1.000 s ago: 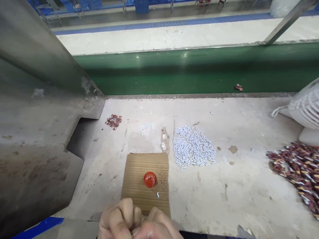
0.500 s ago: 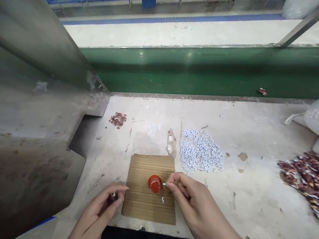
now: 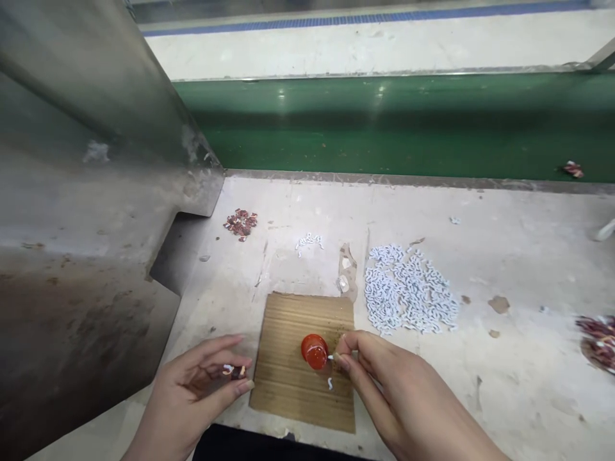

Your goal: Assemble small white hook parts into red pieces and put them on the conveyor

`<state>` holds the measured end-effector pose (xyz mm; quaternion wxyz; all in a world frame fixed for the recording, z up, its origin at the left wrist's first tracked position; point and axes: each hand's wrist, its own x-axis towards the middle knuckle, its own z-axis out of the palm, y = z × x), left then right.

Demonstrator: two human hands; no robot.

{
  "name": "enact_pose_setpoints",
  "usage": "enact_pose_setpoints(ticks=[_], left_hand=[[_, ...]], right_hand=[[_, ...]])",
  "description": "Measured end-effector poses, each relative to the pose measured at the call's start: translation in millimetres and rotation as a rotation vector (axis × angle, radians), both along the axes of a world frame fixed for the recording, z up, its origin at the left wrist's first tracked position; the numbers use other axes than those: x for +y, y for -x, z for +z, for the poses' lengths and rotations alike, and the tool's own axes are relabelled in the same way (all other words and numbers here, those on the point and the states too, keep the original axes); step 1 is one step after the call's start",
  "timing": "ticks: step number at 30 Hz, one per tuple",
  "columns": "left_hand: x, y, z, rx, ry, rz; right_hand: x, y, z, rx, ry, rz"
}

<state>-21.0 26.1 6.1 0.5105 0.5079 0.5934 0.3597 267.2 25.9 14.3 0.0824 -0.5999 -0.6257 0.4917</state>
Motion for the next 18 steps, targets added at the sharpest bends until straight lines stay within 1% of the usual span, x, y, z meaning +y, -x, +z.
enact_pose_setpoints(ticks=[2,8,10,13,14,18], left_hand=[[0.6,0.6,-0.4,0.006,-0.021,-0.002],[8.3,3.0,0.9,0.071,-0.182,-0.029],[6.1,3.6,0.3,0.072,-0.14,-0.03],[0.7,3.8,-2.2,0.036,-0.008,0.013],[-0.3,3.9,-3.1,0.025,-0.005,0.019],[1.5,5.9,-4.6,-0.015,-0.081,-0.001]], right_hand=[[-1.0,-1.0,0.0,-0.026,-0.011,0.021],[0.7,1.3,1.2,-0.1,-0.083,0.092],[0.7,2.6,1.0,-0.124,-0.132,0.105],[-0.4,4.6,-1.0,-0.147,-0.201,0.125],[-0.8,5.4,-1.9,-0.155,-0.221,0.125],[-1.8,8.6,-2.7,-0.182,-0.321,0.125]])
